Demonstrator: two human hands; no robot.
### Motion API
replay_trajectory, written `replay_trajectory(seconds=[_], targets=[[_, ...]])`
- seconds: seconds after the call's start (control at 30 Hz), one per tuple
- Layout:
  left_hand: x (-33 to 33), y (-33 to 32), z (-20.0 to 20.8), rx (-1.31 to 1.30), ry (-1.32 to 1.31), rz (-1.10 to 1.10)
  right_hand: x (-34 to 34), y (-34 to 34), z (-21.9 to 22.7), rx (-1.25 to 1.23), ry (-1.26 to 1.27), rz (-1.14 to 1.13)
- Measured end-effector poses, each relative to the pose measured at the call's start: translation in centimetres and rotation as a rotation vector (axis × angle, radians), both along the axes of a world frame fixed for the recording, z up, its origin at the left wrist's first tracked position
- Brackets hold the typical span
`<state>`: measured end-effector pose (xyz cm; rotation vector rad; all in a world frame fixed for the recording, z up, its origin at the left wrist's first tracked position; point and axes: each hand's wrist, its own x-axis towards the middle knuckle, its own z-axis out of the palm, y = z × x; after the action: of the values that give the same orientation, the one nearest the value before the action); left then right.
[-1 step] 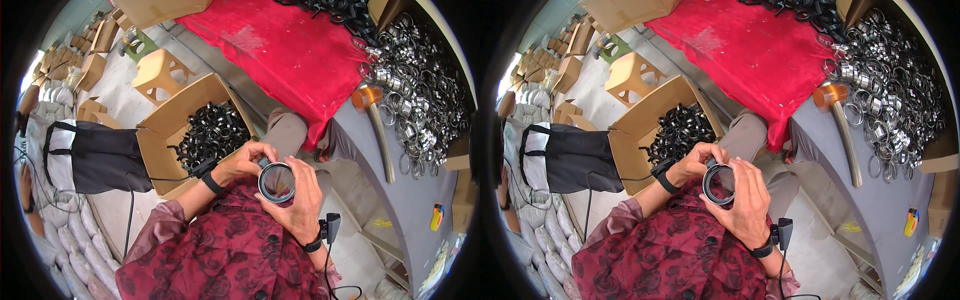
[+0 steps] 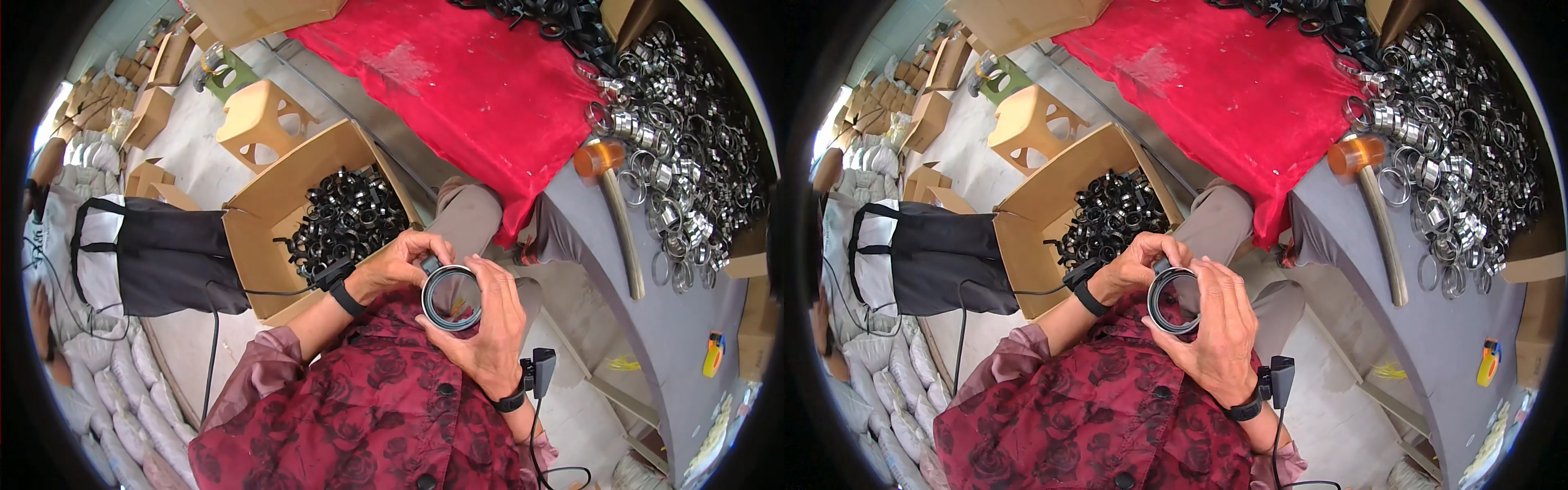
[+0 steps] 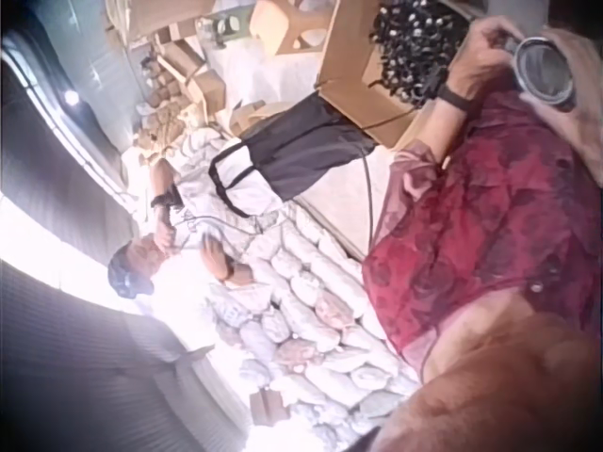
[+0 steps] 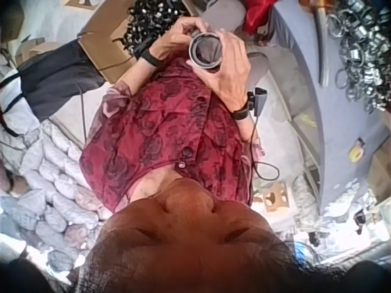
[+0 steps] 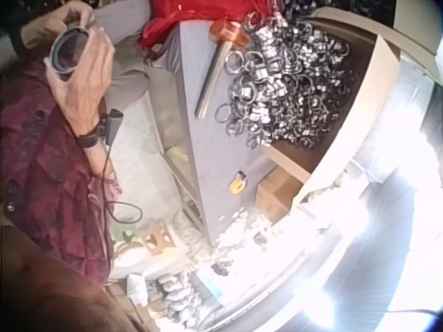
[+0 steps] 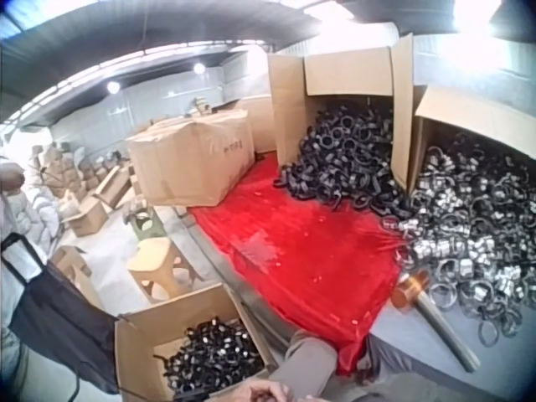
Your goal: The person fits a metal ring into a black plastic clamp by hand, strikes the assembly with a mallet, and repeats the process with several more pieces.
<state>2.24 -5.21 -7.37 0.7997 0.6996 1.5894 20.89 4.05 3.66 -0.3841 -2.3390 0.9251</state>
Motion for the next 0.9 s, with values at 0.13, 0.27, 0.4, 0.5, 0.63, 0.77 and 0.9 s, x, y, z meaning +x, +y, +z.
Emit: replay_trajectory(seconds=[0.13, 0.27, 0.4, 0.5, 0.63, 0.77, 0.9], targets=[[0.11, 0.05, -0.11, 0.004, -0.022, 0.010, -0.03, -0.10, 0.07, 0.001, -0.002, -0.008], [0.36, 0.47, 0.21, 0.018, -0.043, 0.007, 0.21, -0.17, -0.08, -0.002, 0.002, -0.033], [0.68, 0.67, 0.27, 0.076, -0.045, 0.049, 0.08, -0.44, -0.27, -0.004, -0.004, -0.055], [0.69, 0.82, 0.09, 0.083, -0.050, 0.051, 0.08, -0.52, -0.23, -0.003, -0.007, -0.062], [0.75, 0.97, 0.03, 0.101, -0.059, 0.051, 0.10, -0.58, -0.44, 0.008, -0.008, -0.069], [0.85, 0.97, -0.04, 0.085, -0.066, 0.062, 0.05, -0.72, -0.68, 0.013, 0.000, -0.088], [0.84, 0.89, -0.45, 0.071, -0.074, 0.055, 0.07, -0.82, -0.82, 0.023, 0.002, -0.115]])
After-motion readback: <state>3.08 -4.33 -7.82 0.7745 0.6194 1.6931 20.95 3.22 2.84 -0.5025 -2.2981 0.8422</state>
